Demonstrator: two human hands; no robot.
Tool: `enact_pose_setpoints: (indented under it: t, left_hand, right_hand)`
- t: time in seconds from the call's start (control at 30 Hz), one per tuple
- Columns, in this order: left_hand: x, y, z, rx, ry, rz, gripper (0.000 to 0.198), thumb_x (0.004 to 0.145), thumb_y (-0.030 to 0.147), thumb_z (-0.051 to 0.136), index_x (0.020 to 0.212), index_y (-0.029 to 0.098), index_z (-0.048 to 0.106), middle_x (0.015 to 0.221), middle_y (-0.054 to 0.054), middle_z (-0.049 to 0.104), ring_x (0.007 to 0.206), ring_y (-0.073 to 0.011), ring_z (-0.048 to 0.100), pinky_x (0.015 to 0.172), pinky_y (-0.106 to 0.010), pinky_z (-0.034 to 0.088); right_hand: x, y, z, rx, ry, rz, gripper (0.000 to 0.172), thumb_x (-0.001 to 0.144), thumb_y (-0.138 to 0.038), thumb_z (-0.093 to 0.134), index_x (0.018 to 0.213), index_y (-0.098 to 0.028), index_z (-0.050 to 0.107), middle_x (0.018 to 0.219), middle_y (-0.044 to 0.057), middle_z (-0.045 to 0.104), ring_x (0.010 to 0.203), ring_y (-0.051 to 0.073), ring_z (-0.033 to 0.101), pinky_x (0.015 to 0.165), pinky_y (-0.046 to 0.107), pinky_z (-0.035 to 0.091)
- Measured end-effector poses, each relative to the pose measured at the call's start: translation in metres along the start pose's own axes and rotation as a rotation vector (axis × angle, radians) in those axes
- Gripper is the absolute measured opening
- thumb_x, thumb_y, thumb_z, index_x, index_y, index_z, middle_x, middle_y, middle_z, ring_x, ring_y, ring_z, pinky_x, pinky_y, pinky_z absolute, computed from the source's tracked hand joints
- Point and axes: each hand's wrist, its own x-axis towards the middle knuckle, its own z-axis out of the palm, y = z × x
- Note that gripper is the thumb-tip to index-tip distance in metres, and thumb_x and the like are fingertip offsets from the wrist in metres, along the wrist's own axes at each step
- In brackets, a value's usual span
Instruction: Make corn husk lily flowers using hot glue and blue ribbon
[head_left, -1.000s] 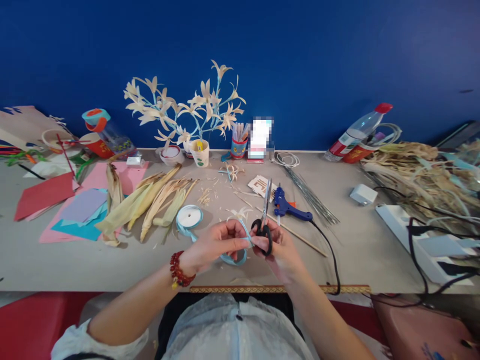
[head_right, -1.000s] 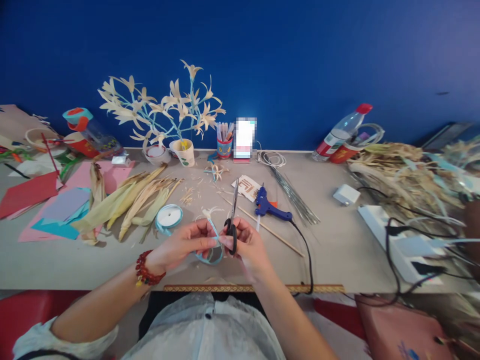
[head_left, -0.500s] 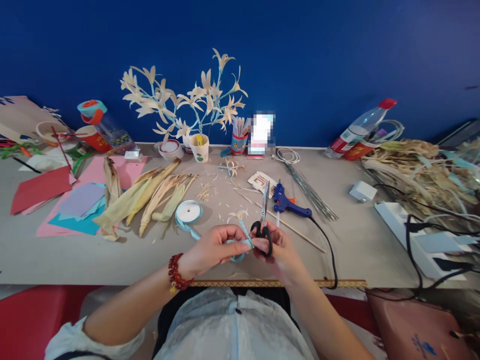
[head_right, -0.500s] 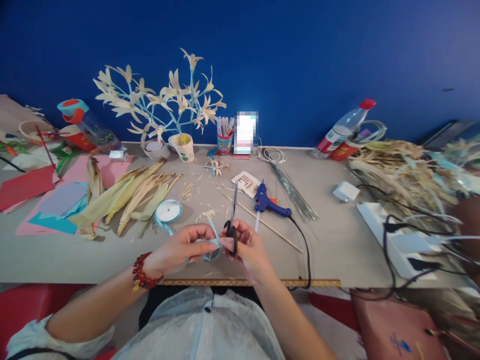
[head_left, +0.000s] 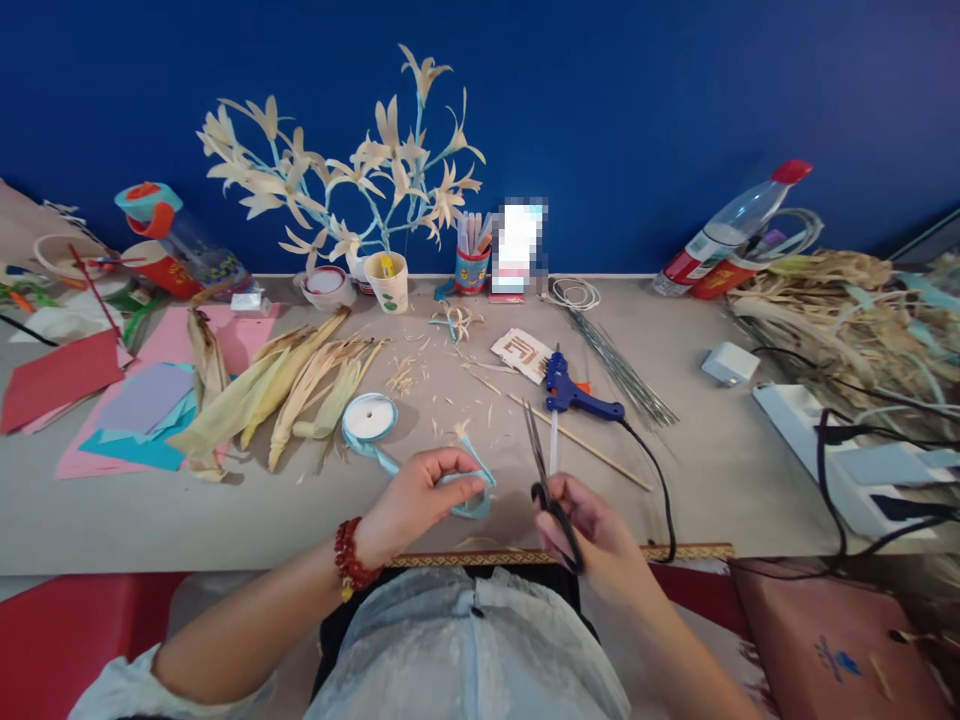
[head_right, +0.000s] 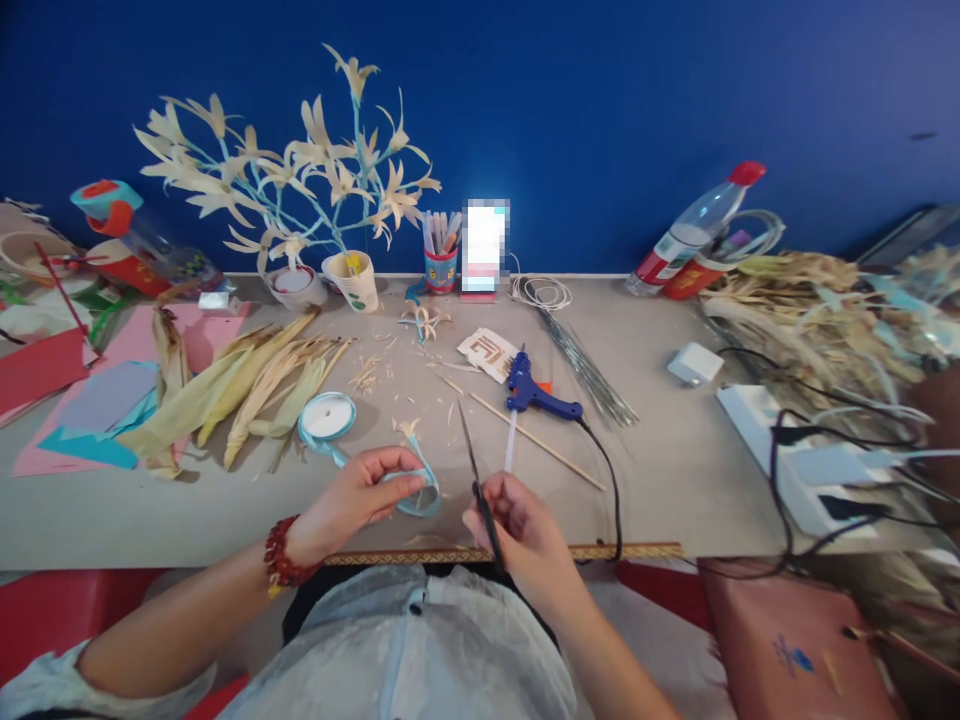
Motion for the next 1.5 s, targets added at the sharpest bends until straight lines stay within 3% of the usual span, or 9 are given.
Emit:
enact_pose_setpoints:
  t: [0.1, 0.3, 0.47, 0.73, 1.07, 1.5]
  left_hand:
    - [0.001, -0.001, 0.000, -0.010, 0.027, 0.004, 0.029, 0.079, 0.043, 0.069, 0.083, 0.015, 0.063, 0.063, 0.006, 0.050, 0.045, -0.0032, 0.029, 0.041, -0.019, 0.021]
    - [0.004, -0.001, 0.006, -0.021, 0.026, -0.005, 0.029, 0.079, 0.044, 0.069, 0.083, 0.015, 0.063, 0.065, 0.005, 0.051, 0.046, -0.0032, 0.030, 0.042, -0.018, 0.022]
    - [0.005, 0.000, 0.011, 0.016, 0.005, -0.025, 0.028, 0.079, 0.043, 0.069, 0.083, 0.016, 0.064, 0.062, 0.005, 0.050, 0.046, -0.0046, 0.029, 0.041, -0.019, 0.021]
    - [0.004, -0.009, 0.013, 0.072, 0.008, -0.032, 0.022, 0.080, 0.039, 0.067, 0.082, 0.018, 0.065, 0.060, 0.006, 0.052, 0.048, -0.0072, 0.035, 0.048, -0.021, 0.029]
    - [0.005, -0.010, 0.014, 0.098, -0.014, -0.061, 0.021, 0.080, 0.039, 0.065, 0.082, 0.018, 0.064, 0.058, 0.006, 0.048, 0.048, -0.0082, 0.033, 0.048, -0.022, 0.027]
    - [0.005, -0.012, 0.012, 0.144, -0.020, -0.050, 0.021, 0.080, 0.039, 0.065, 0.081, 0.018, 0.065, 0.056, 0.006, 0.049, 0.050, -0.0093, 0.036, 0.049, -0.022, 0.028]
  right_hand:
    - [-0.022, 0.012, -0.011, -0.022, -0.120, 0.127, 0.057, 0.067, -0.068, 0.074, 0.073, -0.021, 0.042, 0.057, -0.008, 0.043, 0.050, 0.007, 0.034, 0.047, 0.020, 0.025]
    - [-0.048, 0.032, -0.010, -0.071, -0.165, 0.266, 0.063, 0.062, -0.075, 0.072, 0.074, -0.020, 0.043, 0.062, -0.005, 0.047, 0.052, 0.008, 0.040, 0.050, 0.021, 0.029]
    - [-0.042, 0.029, -0.001, 0.029, -0.183, 0.268, 0.060, 0.063, -0.071, 0.075, 0.075, -0.021, 0.046, 0.061, -0.005, 0.048, 0.049, 0.007, 0.039, 0.047, 0.020, 0.030]
    - [-0.036, 0.036, -0.001, 0.129, -0.215, 0.282, 0.054, 0.069, -0.067, 0.074, 0.080, -0.021, 0.046, 0.058, -0.007, 0.046, 0.041, 0.004, 0.028, 0.039, 0.019, 0.021]
    - [-0.033, 0.034, 0.002, 0.110, -0.171, 0.289, 0.055, 0.066, -0.066, 0.076, 0.077, -0.022, 0.046, 0.058, -0.007, 0.045, 0.045, 0.007, 0.035, 0.041, 0.019, 0.025]
    - [-0.028, 0.031, 0.005, 0.042, -0.154, 0.279, 0.060, 0.063, -0.073, 0.072, 0.070, -0.021, 0.043, 0.053, -0.008, 0.042, 0.045, 0.007, 0.032, 0.045, 0.022, 0.025]
